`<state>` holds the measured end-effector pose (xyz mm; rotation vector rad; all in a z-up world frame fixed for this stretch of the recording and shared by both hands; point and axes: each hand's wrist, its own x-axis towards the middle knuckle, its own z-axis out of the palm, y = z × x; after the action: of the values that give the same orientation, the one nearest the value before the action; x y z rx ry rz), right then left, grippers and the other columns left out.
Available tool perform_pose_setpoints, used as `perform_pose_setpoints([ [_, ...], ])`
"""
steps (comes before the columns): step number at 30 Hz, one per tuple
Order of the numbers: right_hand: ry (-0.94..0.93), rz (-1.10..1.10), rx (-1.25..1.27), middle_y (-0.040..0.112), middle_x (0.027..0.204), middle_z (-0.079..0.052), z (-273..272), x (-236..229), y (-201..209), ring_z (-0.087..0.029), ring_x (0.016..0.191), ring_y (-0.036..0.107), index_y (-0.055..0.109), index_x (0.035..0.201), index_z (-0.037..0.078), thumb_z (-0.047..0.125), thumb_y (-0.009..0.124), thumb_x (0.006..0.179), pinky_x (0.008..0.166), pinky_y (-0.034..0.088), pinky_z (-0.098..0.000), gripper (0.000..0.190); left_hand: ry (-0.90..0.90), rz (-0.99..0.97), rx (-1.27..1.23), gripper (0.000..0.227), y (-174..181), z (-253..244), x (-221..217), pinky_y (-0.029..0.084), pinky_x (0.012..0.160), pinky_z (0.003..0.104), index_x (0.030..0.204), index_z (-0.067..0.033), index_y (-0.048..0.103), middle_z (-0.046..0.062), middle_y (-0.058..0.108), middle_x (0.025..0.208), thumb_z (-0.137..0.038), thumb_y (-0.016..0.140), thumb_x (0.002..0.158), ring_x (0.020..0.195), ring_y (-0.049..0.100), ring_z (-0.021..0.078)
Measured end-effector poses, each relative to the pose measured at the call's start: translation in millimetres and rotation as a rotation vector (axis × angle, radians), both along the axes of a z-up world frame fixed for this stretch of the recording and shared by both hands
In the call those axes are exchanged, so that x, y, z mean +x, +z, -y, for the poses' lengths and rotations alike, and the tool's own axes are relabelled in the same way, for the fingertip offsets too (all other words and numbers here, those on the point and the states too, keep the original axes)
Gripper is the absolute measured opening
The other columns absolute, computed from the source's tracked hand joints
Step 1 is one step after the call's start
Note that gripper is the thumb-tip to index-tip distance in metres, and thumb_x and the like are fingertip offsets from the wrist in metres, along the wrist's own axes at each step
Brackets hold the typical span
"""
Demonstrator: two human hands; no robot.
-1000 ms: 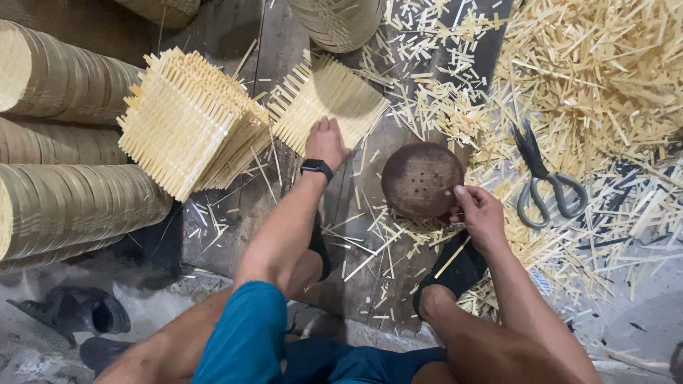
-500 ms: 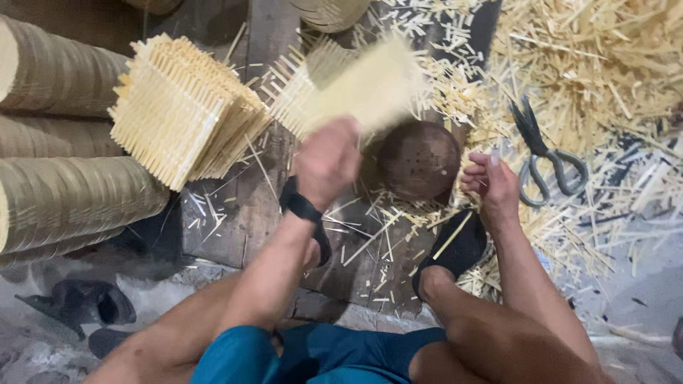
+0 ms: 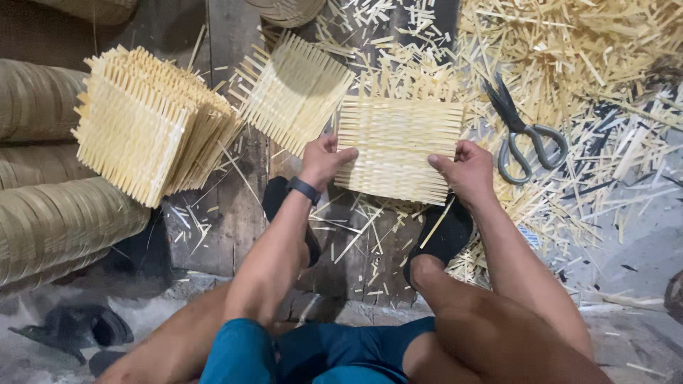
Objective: The person sits on the floor and repeatedly places a circular bamboo frame over a square woven bamboo mat, then uses shears to trim the protruding bamboo strips flush with the frame. The person flips the frame and repeats the trimming on the other side, then stacks the finished piece with others.
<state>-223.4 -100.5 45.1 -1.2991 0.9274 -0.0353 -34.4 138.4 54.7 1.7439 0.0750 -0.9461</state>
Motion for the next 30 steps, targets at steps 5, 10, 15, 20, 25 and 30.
perform_pose_setpoints([
  [5,-0.023,-0.051,-0.082,0.077,0.093,-0.01,2,-5,-14,-0.012,0.08,0.072,0.069,0.106,-0.004,0.003,0.085,0.08,0.068,0.059,-0.0262,0.031,-0.021,-0.044,0.115,0.034,-41,-13,7,0.059,0.071,0.027,0.103,0.0017,0.075,0.009,0.078,0.093,-0.008,0.086,0.072,0.075,0.071,0.0126],
  [10,-0.006,0.03,-0.272,0.074,0.098,-0.009,-1,-4,-26,-0.015,0.085,0.07,0.069,0.108,-0.003,0.014,0.089,0.075,0.073,0.059,-0.0302,0.042,-0.149,-0.008,0.147,0.022,-38,-18,12,0.046,0.059,0.028,0.094,0.0041,0.072,0.003,0.067,0.082,-0.009,0.084,0.082,0.068,0.057,0.0113],
  [15,-0.191,-0.083,-0.336,0.072,0.102,-0.01,49,-66,-27,-0.018,0.093,0.067,0.062,0.129,0.001,0.023,0.083,0.085,0.083,0.056,-0.0331,0.053,-0.06,-0.108,0.246,0.042,-17,-23,12,0.047,0.063,0.03,0.126,-0.0048,0.064,0.003,0.068,0.098,-0.014,0.079,0.087,0.076,0.059,0.0138],
  [20,-0.672,-0.728,-0.899,0.038,0.157,-0.021,188,-295,14,-0.036,0.148,0.038,0.031,0.156,0.003,0.043,0.079,0.099,0.126,0.028,-0.0463,0.084,0.12,-0.093,0.034,0.062,0,-50,37,0.058,0.079,0.037,0.147,-0.0061,0.042,0.014,0.069,0.122,-0.011,0.071,0.093,0.099,0.07,0.0251],
  [25,-0.806,-1.283,-1.14,0.041,0.148,-0.031,250,-473,76,-0.047,0.139,0.038,0.025,0.15,-0.007,0.055,0.084,0.09,0.118,0.03,-0.0556,0.104,0.269,-0.076,0.077,0.045,14,-79,52,0.061,0.083,0.041,0.14,-0.003,0.054,0.014,0.068,0.117,-0.017,0.071,0.101,0.1,0.071,0.0269],
  [30,-0.808,-0.75,-0.712,0.066,0.134,-0.016,216,-401,84,-0.026,0.118,0.07,0.054,0.141,0.009,0.027,0.073,0.098,0.098,0.055,-0.0389,0.05,0.238,-0.06,0.043,0.04,17,-76,45,0.06,0.085,0.04,0.136,-0.0031,0.057,0.013,0.07,0.116,-0.014,0.07,0.099,0.099,0.071,0.0251],
])
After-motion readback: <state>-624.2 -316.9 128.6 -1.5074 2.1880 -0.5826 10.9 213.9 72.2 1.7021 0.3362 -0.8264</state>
